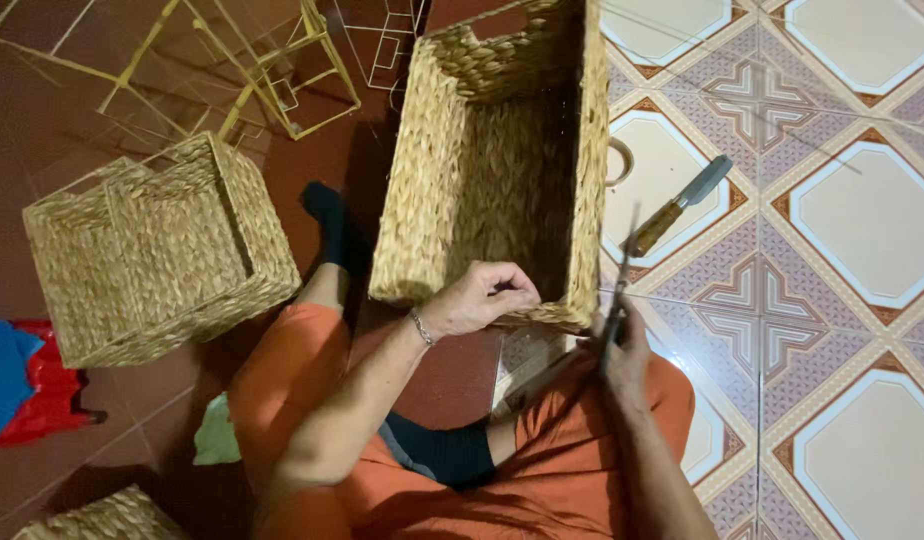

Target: The person uses shears to trim loose strands and edges of a rectangular woven basket. They rotate the basket to access different sides and continue cutting protruding fibers along the rim and corners.

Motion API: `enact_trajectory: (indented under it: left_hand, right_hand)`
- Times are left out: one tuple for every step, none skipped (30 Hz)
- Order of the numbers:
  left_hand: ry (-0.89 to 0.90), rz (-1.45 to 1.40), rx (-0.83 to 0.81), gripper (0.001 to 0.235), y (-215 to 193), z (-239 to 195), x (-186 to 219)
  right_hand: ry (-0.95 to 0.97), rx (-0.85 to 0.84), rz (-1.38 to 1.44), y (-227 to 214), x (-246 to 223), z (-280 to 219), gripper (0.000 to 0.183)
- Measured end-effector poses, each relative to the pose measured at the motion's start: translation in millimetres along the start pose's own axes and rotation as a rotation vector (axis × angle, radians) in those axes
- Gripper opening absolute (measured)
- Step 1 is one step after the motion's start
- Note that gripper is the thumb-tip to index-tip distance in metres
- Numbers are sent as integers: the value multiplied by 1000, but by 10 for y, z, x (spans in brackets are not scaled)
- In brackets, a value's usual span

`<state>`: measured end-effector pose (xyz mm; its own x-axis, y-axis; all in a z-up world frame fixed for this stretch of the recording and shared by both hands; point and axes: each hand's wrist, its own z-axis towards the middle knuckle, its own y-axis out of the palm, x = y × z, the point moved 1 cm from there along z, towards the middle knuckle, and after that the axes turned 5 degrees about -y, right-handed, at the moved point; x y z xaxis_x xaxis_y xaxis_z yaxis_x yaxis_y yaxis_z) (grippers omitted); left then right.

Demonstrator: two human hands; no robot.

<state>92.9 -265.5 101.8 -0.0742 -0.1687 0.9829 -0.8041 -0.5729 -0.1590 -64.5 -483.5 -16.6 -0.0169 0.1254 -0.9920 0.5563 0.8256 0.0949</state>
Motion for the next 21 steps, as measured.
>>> enact_trajectory:
  left_hand:
    - [-18,64,0,16,-38,7,-32]
    - [-39,126,0,16,-67,12,-70]
    - [-60,189,-1,17,-98,20,-110]
    - [-56,240,-25,18,-95,29,-152]
    - [-52,292,-50,18,-82,50,-191]
    - [-42,344,-75,19,-51,94,-221]
    - [-97,400,-114,21,15,126,-254]
    - [-150,455,-152,22,99,164,-284]
    - [-203,510,-191,24,173,195,-311]
    - [-165,514,-207,24,233,211,-326]
    - [-128,518,-223,24,277,229,-339]
    - [-90,525,-246,24,303,230,-360]
    - [-145,516,-251,23,300,238,-389]
    - [-200,507,-261,22,293,259,-410]
    - [-254,498,-272,20,284,276,-426]
    - [-274,481,-298,20,262,297,-434]
    - [-294,464,-324,19,242,308,-439]
    - [-315,446,-340,19,216,321,-444]
    - [-255,437,-329,18,197,344,-442]
    - [-198,424,-318,17,193,351,-447]
    - [-141,411,-306,17,188,354,-454]
  right_hand:
    - [33,-36,36,51,67,-5,54]
    - [54,-50,-7,77,129,9,55]
    - [74,-65,-51,99,190,46,56]
    - [98,-78,-99,89,239,57,58]
    - [145,-72,-103,52,273,65,56]
    - [186,-65,-108,-13,277,106,54]
    - [228,-58,-113,-64,271,127,52]
    - [98,-21,-95,-132,222,132,51]
    - [-32,14,-76,-204,146,126,50]
    - [-159,45,-57,-229,68,101,49]
    - [-196,-6,91,-313,-51,33,46]
    - [-232,-48,242,-470,-219,-86,43]
    - [-183,-10,52,-583,-370,-141,44]
    - [-130,29,-138,-690,-526,-219,45]
    - [-105,-74,-281,-839,-734,-322,46]
    - [-83,-183,-420,-982,-959,-389,47]
    - [-103,-296,-452,-1056,-1150,-456,50]
    - [-125,-418,-483,-1090,-1320,-484,54]
    - [-35,-465,-569,-1112,-1473,-515,59]
    - [59,-514,-656,-1095,-1596,-541,65]
    - [204,-559,-786,-1040,-1679,-546,68]
